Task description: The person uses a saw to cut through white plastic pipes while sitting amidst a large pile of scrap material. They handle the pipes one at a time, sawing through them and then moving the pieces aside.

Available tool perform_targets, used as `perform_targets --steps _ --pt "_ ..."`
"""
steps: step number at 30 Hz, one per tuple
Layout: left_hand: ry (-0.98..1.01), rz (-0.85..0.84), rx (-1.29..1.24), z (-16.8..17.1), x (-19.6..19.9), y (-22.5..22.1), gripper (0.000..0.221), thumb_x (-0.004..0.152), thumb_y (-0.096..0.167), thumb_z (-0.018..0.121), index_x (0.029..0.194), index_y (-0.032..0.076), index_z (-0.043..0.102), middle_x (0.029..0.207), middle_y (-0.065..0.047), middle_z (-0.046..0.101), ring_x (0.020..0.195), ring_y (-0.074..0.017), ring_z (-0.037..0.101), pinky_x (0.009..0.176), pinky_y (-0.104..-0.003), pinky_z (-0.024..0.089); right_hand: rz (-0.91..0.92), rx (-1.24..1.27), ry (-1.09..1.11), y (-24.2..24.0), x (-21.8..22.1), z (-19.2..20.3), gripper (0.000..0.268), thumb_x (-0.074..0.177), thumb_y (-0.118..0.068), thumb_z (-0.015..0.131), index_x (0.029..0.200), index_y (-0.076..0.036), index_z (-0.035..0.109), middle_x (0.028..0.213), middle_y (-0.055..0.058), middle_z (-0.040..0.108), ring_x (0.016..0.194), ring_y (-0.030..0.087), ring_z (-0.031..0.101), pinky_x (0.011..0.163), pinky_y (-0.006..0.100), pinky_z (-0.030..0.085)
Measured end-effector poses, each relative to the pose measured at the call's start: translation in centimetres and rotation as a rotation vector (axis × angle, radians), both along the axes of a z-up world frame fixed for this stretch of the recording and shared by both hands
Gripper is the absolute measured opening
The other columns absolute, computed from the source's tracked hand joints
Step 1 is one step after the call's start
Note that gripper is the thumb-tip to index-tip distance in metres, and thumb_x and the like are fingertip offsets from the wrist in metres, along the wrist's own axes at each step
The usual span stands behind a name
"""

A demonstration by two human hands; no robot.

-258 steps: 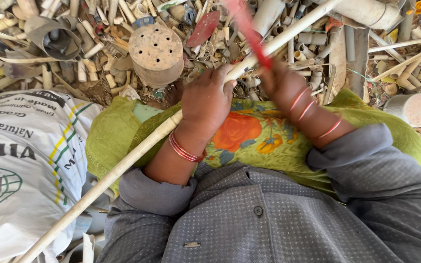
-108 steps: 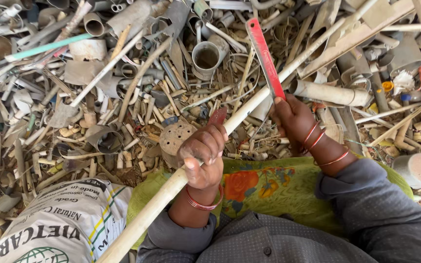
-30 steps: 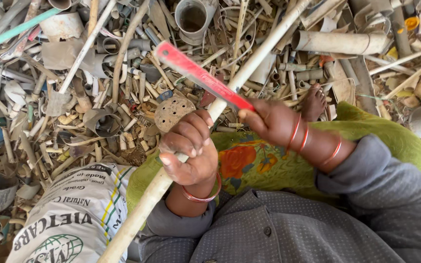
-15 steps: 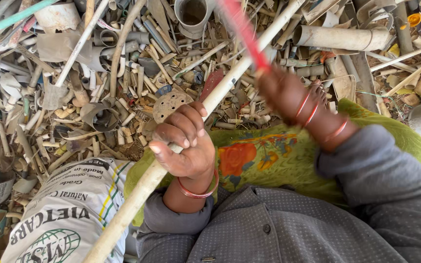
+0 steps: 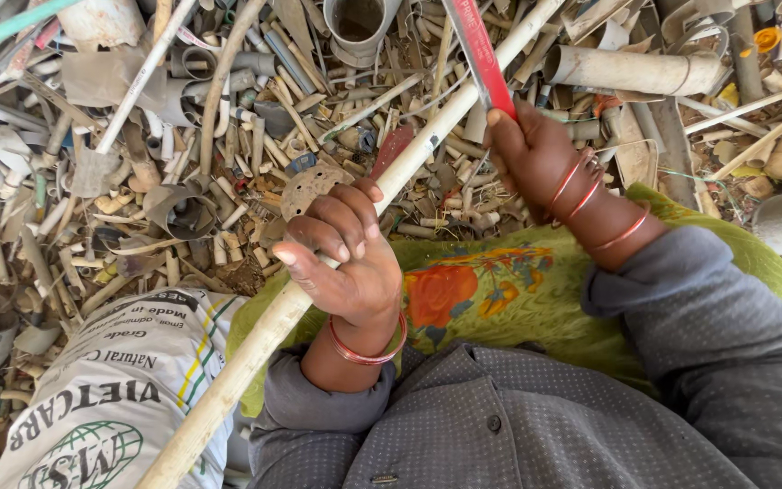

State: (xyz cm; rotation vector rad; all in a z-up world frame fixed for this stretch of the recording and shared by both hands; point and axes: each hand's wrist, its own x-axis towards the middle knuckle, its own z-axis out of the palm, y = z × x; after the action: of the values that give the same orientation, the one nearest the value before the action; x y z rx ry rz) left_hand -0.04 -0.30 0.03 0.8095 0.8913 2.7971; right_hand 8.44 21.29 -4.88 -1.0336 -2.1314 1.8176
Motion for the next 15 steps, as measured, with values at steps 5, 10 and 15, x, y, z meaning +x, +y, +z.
perform_targets --steps 5,10,15 --pt "-0.030 0.045 0.012 0.3 -0.6 0.2 0.048 0.115 0.051 0.038 0.085 0.015 0.043 0.067 0.001 0.039 0.065 -0.0155 0.041 0.086 -0.041 0.043 0.331 0.315 0.081 -5.3 1.4 0.6 0.033 0.106 -0.038 0.056 0.111 -0.007 0.067 0.068 0.004 0.065 0.057 0.012 0.063 0.054 0.031 0.051" --pt "-0.013 0.020 -0.011 1.4 -0.6 -0.5 0.043 0.114 0.047 0.039 0.086 0.015 0.043 0.069 0.000 0.041 0.068 -0.0165 0.044 0.089 -0.042 0.044 0.152 0.106 0.016 -2.5 0.6 -0.2 0.034 0.104 -0.038 0.059 0.122 -0.010 0.067 0.071 0.001 0.064 0.054 0.009 0.059 0.050 0.029 0.048" --pt "0.079 -0.022 -0.030 1.8 0.9 -1.0 0.049 0.112 0.055 0.042 0.082 0.017 0.043 0.073 0.001 0.042 0.068 -0.0175 0.045 0.090 -0.043 0.043 -0.023 0.399 0.426 1.6 0.9 -0.1 0.060 0.104 -0.033 0.075 0.147 -0.002 0.047 0.088 0.001 0.067 0.061 0.008 0.060 0.052 0.024 0.049"
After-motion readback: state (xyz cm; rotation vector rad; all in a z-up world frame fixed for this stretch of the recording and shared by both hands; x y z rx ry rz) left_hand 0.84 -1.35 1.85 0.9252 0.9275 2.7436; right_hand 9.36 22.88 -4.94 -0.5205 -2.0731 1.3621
